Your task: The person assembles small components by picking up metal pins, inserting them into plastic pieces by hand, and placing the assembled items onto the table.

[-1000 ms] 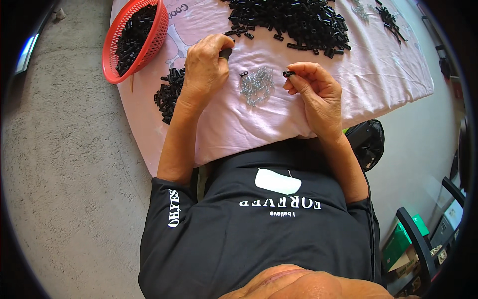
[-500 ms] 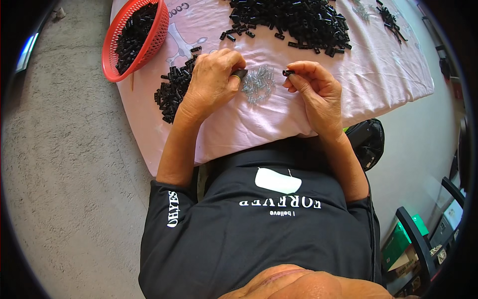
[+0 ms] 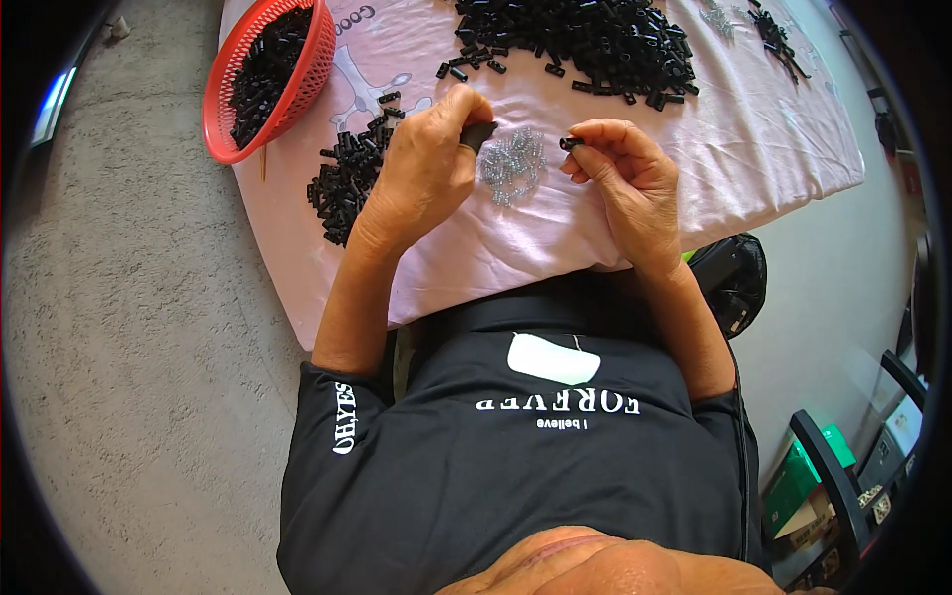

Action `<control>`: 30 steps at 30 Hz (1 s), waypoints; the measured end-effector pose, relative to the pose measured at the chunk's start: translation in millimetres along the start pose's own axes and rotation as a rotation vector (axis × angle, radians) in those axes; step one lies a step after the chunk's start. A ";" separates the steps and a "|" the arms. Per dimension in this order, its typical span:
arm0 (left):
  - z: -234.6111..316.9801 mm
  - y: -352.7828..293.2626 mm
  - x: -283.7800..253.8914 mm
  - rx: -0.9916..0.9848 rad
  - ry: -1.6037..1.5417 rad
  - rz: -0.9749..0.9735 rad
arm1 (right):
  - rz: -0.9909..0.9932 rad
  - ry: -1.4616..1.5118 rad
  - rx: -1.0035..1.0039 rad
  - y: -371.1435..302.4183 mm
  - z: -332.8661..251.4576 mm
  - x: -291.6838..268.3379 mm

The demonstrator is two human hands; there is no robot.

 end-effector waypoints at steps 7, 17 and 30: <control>29.2 -7.1 8.6 0.155 -0.320 -0.041 | 0.009 0.012 0.011 0.0 1.8 0.5; 33.3 -9.6 14.7 0.196 -0.361 -0.043 | -0.010 0.069 0.018 -0.1 2.9 -1.2; 25.2 -9.4 21.2 0.152 -0.533 -0.111 | -0.030 0.112 -0.020 -0.1 1.2 -1.3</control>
Point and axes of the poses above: each hand's wrist, its own y-axis towards the middle knuckle, its own x-axis out of the palm, z = x × y, the point moved 7 cm from there along y, towards the middle knuckle, and after that the axes turned 14 degrees about -x, right-handed, at the moved point
